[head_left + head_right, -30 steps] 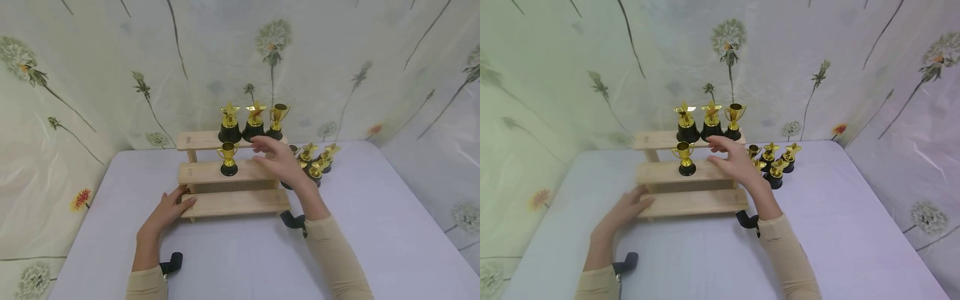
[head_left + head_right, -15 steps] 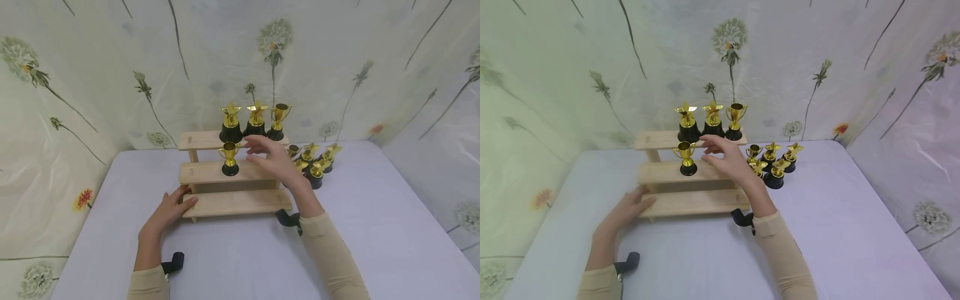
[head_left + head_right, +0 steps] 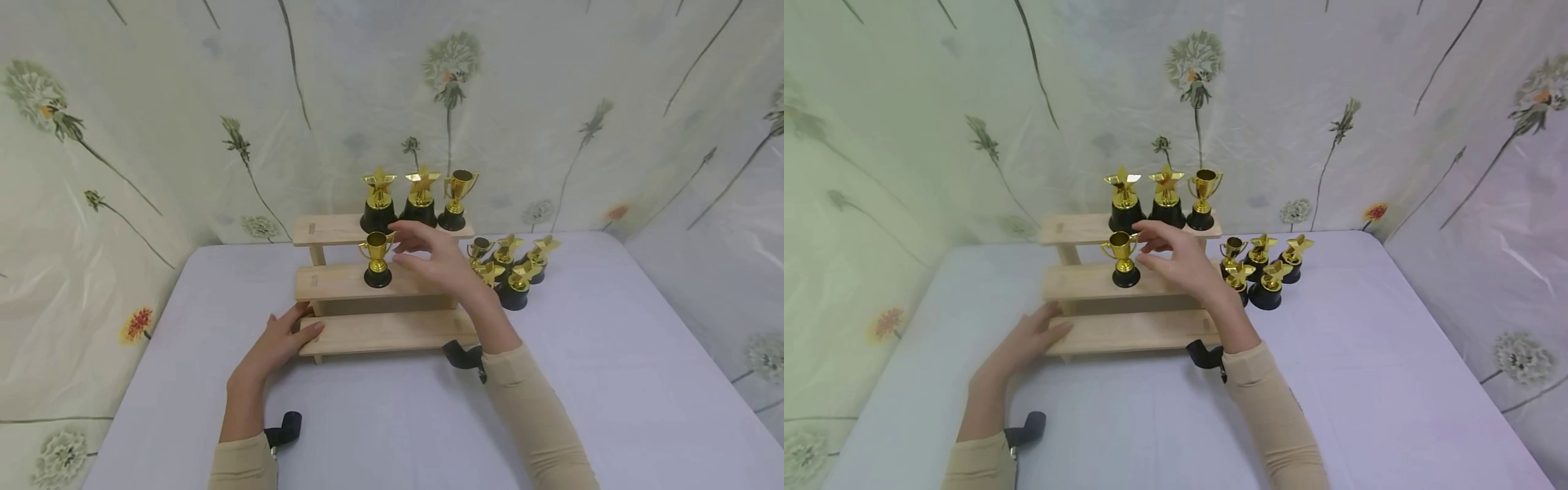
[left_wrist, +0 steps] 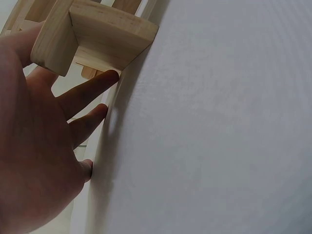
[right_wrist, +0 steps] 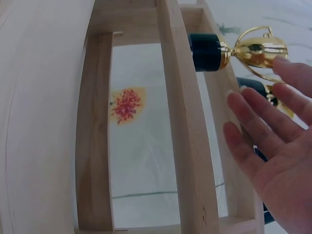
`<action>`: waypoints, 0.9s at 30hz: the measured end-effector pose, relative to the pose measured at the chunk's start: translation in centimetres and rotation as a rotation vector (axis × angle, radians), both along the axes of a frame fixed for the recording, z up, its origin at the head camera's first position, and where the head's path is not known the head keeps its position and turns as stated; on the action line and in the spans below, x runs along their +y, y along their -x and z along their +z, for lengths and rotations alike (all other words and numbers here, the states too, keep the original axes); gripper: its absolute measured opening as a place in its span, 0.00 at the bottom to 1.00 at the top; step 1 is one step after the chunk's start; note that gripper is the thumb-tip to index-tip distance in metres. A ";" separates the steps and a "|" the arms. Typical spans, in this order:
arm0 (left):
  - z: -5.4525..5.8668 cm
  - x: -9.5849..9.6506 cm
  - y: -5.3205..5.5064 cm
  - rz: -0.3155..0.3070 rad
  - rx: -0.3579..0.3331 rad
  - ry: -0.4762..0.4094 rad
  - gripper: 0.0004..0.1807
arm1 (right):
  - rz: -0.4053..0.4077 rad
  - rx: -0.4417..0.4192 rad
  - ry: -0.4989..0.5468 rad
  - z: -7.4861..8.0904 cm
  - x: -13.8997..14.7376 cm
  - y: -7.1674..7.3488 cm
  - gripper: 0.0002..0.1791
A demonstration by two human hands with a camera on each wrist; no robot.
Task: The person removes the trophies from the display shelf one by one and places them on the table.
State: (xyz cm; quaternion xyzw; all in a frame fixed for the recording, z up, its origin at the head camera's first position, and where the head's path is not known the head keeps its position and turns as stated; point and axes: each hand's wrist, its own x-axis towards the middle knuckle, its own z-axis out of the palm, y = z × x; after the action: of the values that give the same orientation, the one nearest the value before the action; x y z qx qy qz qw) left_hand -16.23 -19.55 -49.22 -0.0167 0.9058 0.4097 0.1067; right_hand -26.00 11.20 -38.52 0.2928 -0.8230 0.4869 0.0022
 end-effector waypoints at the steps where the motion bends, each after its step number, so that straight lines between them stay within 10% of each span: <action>1: 0.0 0.0 0.0 0.002 -0.002 0.000 0.44 | 0.001 0.003 -0.003 0.0 -0.1 0.0 0.27; 27: -0.2 -0.2 0.1 -0.001 0.003 -0.002 0.45 | 0.032 0.048 -0.006 0.9 -2.6 -0.6 0.23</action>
State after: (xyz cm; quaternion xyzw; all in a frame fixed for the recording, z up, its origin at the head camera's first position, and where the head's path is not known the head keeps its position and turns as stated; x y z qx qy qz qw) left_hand -16.36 -19.75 -49.45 -0.0157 0.9055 0.4108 0.1057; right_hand -25.35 8.64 -37.63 0.3177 -0.8193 0.4770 0.0133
